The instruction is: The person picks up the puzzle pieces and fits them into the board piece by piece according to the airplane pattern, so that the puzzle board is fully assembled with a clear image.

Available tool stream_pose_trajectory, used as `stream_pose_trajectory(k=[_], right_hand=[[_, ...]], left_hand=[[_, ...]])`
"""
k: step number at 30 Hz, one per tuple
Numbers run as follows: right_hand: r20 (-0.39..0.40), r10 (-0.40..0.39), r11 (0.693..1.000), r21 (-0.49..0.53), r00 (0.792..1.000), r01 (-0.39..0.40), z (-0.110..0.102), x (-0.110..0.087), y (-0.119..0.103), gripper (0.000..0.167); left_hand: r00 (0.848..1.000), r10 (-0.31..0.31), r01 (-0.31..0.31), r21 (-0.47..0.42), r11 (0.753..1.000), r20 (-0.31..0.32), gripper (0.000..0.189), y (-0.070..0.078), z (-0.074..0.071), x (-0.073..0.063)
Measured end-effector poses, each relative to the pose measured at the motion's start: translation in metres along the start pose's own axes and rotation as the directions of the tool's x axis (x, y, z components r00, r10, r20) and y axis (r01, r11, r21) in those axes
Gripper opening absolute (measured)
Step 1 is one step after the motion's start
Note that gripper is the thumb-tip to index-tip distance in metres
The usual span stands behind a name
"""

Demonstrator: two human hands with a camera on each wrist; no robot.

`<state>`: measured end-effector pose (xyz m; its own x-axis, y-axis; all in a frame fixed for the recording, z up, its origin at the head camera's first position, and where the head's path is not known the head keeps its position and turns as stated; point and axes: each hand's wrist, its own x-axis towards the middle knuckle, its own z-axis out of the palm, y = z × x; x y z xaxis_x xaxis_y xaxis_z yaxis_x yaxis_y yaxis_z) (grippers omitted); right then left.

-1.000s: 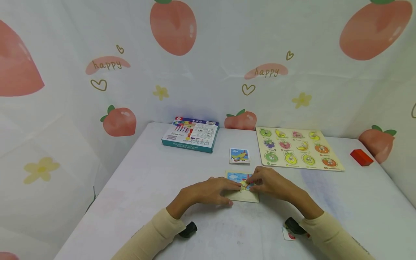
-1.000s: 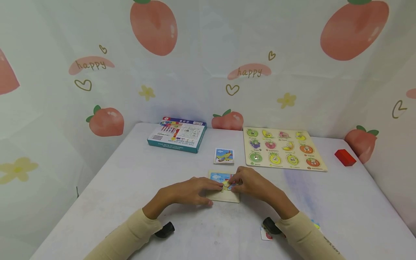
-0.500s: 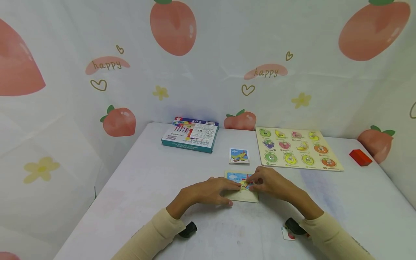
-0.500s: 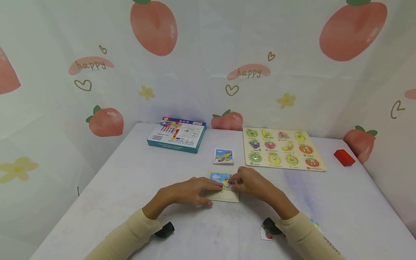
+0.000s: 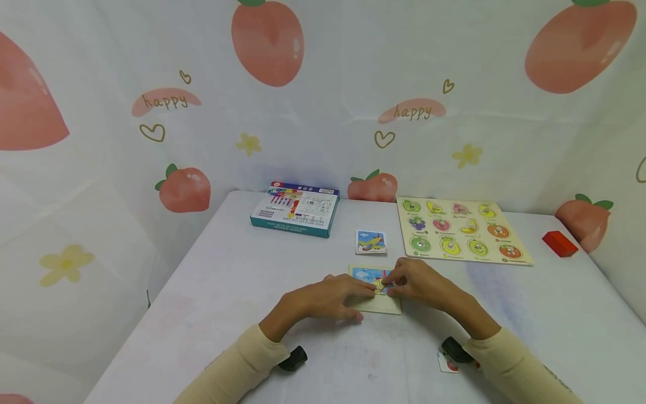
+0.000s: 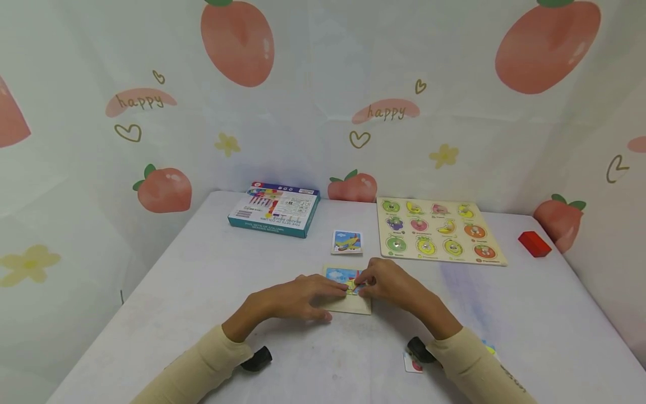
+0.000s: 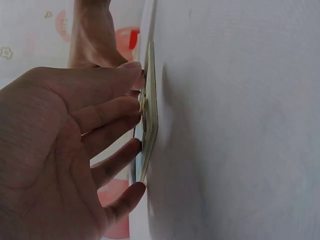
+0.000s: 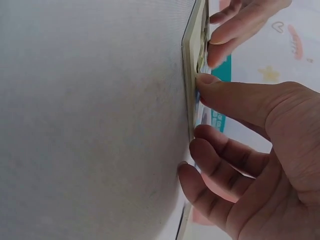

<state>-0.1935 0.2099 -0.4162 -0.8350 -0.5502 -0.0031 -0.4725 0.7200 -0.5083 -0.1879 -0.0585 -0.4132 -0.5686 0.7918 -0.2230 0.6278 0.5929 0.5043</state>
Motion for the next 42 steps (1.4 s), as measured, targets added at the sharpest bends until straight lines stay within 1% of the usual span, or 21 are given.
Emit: stream_pose_trajectory(k=[2,5,10,15,20,22,27,31,39,42], right_hand=[[-0.003,0.004,1.000,0.003,1.000,-0.004,0.000,0.000,0.000,0.019],[-0.009,0.004,1.000,0.009,1.000,-0.004,0.000,-0.001,0.000,0.018],[-0.025,-0.001,1.000,0.027,1.000,0.001,0.000,-0.003,0.002,0.018],[-0.073,0.014,0.999,0.044,0.997,-0.011,0.000,-0.009,0.007,0.019],[-0.106,-0.013,1.000,0.021,0.994,0.015,0.000,-0.011,0.008,0.024],[-0.108,-0.020,1.000,0.006,0.994,0.020,0.000,-0.011,0.009,0.024],[-0.085,-0.022,1.000,0.003,0.996,0.022,0.001,-0.012,0.010,0.022],[-0.084,-0.052,0.999,-0.013,0.995,0.051,0.003,-0.012,0.011,0.019],[-0.093,-0.081,0.996,-0.053,0.992,0.076,0.003,-0.012,0.006,0.016],[-0.093,-0.108,0.993,-0.061,0.990,0.103,0.002,-0.012,0.005,0.017]], left_hand=[[1.000,0.019,-0.019,0.020,1.000,0.000,0.057,0.002,0.000,0.001],[1.000,0.029,-0.029,0.047,0.999,-0.002,0.057,0.005,0.001,0.001],[1.000,0.004,-0.003,0.081,0.997,-0.003,0.058,0.010,0.002,0.002],[1.000,-0.024,0.025,0.082,0.996,-0.004,0.060,0.012,0.002,0.002],[1.000,-0.018,0.019,0.091,0.996,-0.012,0.061,0.011,0.002,0.002],[1.000,-0.013,0.015,0.095,0.995,-0.017,0.060,0.010,0.003,0.002],[1.000,-0.008,0.010,0.083,0.996,-0.030,0.059,0.010,0.003,0.003],[0.999,-0.014,0.017,0.077,0.997,-0.036,0.059,0.011,0.003,0.002],[1.000,-0.022,0.023,0.095,0.995,-0.014,0.059,0.011,0.002,0.002],[1.000,-0.021,0.022,0.096,0.995,-0.011,0.060,0.011,0.002,0.003]])
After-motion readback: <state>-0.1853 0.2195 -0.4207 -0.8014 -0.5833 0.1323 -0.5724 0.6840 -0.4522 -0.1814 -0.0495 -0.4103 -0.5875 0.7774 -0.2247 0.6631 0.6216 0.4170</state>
